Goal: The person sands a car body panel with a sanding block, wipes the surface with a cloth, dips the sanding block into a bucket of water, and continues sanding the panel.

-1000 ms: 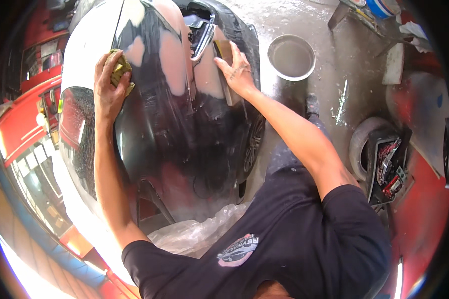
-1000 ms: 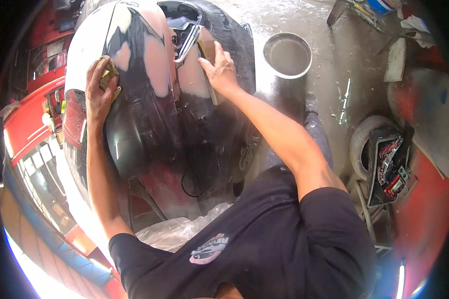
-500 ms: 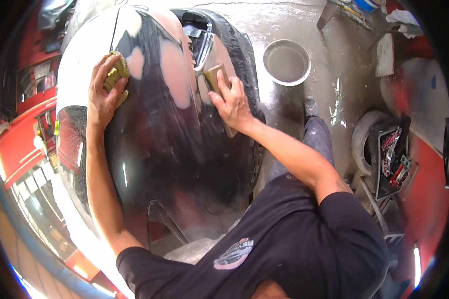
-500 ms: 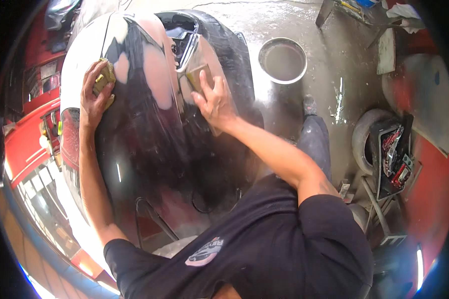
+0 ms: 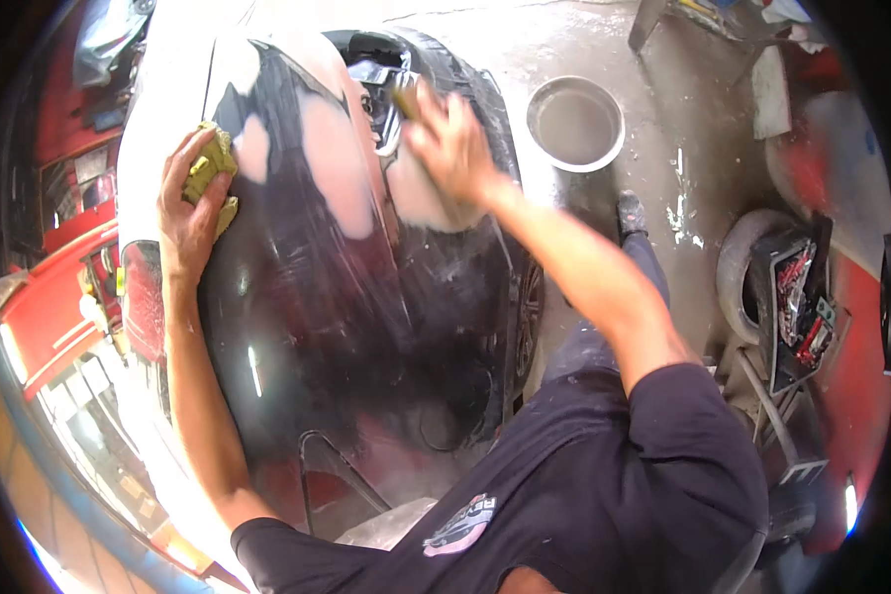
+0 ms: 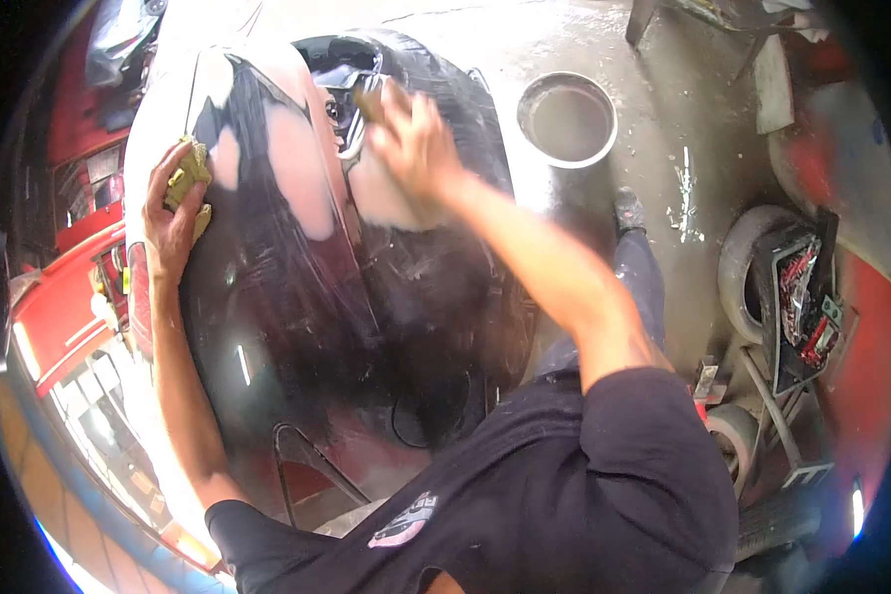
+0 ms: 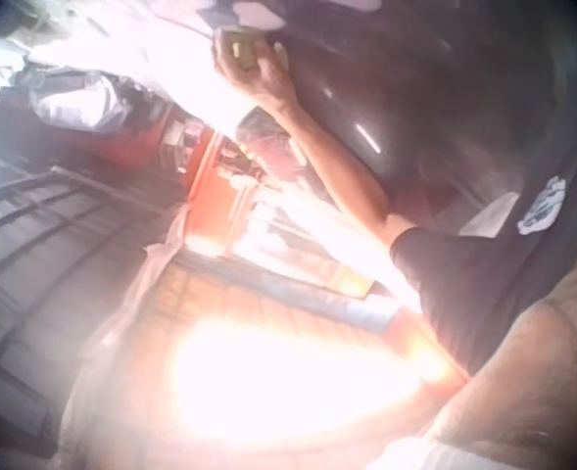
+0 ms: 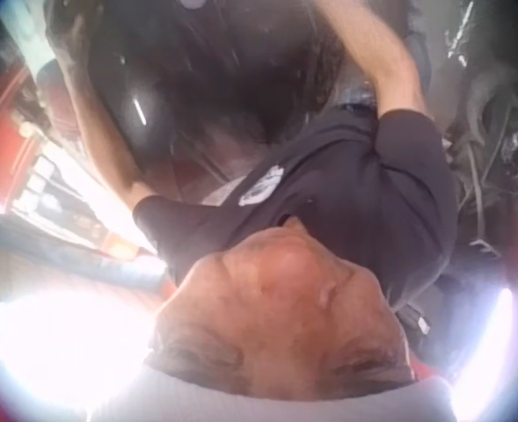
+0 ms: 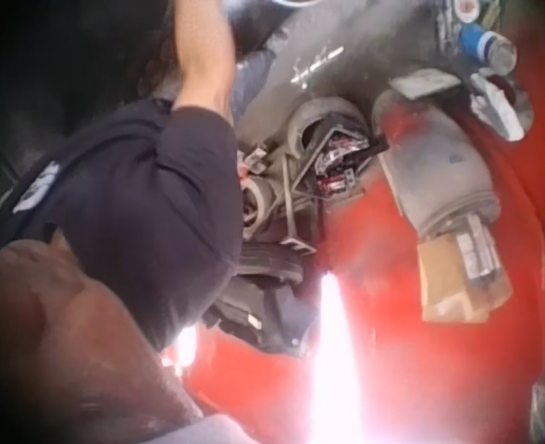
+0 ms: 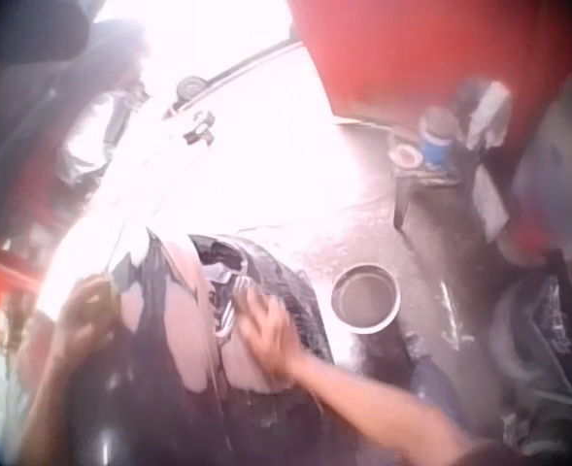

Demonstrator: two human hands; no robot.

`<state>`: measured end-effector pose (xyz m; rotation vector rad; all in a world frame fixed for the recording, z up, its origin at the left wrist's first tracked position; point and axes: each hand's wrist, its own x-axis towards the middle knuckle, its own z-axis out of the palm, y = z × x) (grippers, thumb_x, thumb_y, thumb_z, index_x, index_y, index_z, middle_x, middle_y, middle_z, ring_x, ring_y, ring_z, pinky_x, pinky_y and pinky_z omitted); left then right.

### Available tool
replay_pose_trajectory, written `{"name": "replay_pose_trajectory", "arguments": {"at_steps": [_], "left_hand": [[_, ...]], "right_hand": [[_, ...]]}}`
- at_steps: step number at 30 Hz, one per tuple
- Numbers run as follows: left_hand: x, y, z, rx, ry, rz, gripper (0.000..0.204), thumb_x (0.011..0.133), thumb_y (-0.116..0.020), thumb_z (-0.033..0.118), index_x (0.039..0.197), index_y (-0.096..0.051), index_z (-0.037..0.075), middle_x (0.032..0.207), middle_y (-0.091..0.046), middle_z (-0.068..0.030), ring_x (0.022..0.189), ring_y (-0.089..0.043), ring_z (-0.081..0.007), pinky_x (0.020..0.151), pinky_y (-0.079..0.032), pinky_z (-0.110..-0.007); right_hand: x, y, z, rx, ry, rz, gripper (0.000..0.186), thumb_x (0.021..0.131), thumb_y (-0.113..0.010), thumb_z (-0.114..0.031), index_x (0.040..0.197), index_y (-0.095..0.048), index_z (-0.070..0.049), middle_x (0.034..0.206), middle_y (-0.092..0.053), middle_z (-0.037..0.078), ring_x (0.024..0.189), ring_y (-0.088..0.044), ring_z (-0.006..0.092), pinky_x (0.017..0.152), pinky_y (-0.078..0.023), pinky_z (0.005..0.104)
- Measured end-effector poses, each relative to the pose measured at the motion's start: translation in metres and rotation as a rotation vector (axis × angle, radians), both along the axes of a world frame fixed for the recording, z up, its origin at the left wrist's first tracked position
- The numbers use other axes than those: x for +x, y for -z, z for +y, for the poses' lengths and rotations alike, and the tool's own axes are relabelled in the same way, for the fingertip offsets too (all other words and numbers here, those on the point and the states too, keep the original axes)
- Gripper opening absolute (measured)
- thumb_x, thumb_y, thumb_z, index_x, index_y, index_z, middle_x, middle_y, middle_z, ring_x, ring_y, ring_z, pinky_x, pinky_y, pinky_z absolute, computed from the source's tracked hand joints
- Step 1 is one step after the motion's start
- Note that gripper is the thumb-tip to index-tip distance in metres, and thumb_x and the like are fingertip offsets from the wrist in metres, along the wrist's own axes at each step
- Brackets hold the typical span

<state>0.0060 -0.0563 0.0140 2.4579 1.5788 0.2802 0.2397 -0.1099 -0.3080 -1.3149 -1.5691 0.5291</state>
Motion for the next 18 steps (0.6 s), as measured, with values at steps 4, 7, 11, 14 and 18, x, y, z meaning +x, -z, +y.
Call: {"name": "replay_pose_trajectory", "arguments": {"at_steps": [4,7,11,14,18], "left_hand": [[-0.004,0.007,-0.005,-0.017,-0.01,0.026,0.05,0.091,-0.071,0.005,0.14,-0.067,0.008,0.144,-0.063,-0.0167,0.134,-0.06,-0.0301,0.114,-0.045,-0.039],[-0.012,-0.01,-0.017,0.0,-0.094,0.053,0.049,0.091,-0.07,0.004,0.14,-0.067,0.008,0.145,-0.063,-0.0161,0.135,-0.059,-0.0296,0.114,-0.045,-0.039],[0.003,0.002,-0.003,0.003,-0.042,0.025,0.049,0.092,-0.07,0.003,0.14,-0.067,0.009,0.145,-0.063,-0.016,0.136,-0.059,-0.0297,0.114,-0.045,-0.039],[-0.004,0.001,-0.005,0.01,-0.012,0.038,0.049,0.092,-0.07,0.002,0.14,-0.067,0.008,0.145,-0.063,-0.0157,0.136,-0.059,-0.03,0.114,-0.045,-0.04],[-0.011,-0.008,-0.013,0.027,-0.048,0.056,0.049,0.092,-0.07,0.001,0.14,-0.067,0.008,0.144,-0.063,-0.0157,0.135,-0.059,-0.0299,0.115,-0.045,-0.04]], "right_hand": [[-0.008,0.0,0.024,-0.133,0.092,0.067,0.033,0.103,-0.062,-0.028,0.131,-0.069,-0.011,0.12,-0.061,0.031,0.102,-0.06,0.0409,0.083,-0.054,0.0509],[-0.029,-0.04,-0.079,-0.092,0.011,0.222,0.029,0.102,-0.062,-0.024,0.125,-0.071,-0.01,0.123,-0.06,0.031,0.106,-0.058,0.0424,0.089,-0.054,0.0504],[-0.002,0.003,-0.012,0.116,0.022,0.023,0.02,0.1,-0.063,-0.022,0.113,-0.069,-0.007,0.139,-0.057,0.033,0.104,-0.059,0.0434,0.085,-0.055,0.0504],[0.0,-0.012,0.048,-0.162,0.078,0.184,0.027,0.101,-0.063,-0.024,0.121,-0.069,-0.008,0.139,-0.058,0.032,0.103,-0.06,0.0429,0.083,-0.055,0.051],[-0.024,-0.04,-0.058,0.064,0.097,0.27,0.037,0.101,-0.062,-0.023,0.133,-0.067,-0.005,0.13,-0.062,0.034,0.104,-0.06,0.0438,0.086,-0.056,0.0515]]}}
